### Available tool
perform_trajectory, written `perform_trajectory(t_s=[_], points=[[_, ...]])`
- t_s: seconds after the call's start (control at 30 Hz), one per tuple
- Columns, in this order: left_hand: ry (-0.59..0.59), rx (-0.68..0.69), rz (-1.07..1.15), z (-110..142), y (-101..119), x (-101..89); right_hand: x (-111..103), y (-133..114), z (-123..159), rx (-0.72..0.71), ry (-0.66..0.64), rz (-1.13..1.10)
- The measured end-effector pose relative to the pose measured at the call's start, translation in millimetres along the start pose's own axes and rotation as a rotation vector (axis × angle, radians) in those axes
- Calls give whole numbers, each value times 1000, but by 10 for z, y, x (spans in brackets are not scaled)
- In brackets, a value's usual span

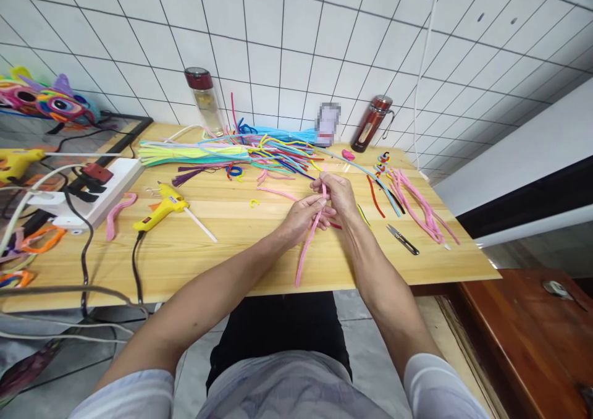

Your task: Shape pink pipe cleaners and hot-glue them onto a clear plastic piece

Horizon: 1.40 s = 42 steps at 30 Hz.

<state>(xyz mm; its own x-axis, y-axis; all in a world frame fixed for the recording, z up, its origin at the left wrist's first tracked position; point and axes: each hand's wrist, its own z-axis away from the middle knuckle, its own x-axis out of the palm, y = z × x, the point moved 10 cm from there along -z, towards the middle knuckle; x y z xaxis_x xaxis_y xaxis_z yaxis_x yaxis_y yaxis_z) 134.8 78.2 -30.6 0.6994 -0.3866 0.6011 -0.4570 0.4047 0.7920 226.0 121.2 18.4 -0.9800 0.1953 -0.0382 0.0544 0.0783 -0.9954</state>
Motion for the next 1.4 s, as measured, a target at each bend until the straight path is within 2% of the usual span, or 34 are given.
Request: perform_trajectory(t_s=[0.13, 0.33, 0.5, 0.6, 0.7, 0.83, 1.07, 1.4], points=[[12, 37, 28, -9, 64, -12, 0, -30, 12, -36, 7, -1], [142, 85, 3, -18, 144, -147, 77, -37, 90, -12, 16, 47], [222, 92, -14, -7, 167, -227, 101, -52, 90, -51, 15, 80], [193, 67, 13, -17, 152, -205, 62, -9, 55, -48, 19, 80], [110, -3, 56, -20, 75, -124, -20, -7, -3, -78, 33, 15], [38, -62, 12, 8, -22, -39, -103, -17, -66, -86, 46, -35], [81, 10, 32, -6, 75, -69, 126, 8, 15, -10, -102, -48], [54, -2, -48, 46, 44, -15, -27, 15, -31, -49, -2, -13]])
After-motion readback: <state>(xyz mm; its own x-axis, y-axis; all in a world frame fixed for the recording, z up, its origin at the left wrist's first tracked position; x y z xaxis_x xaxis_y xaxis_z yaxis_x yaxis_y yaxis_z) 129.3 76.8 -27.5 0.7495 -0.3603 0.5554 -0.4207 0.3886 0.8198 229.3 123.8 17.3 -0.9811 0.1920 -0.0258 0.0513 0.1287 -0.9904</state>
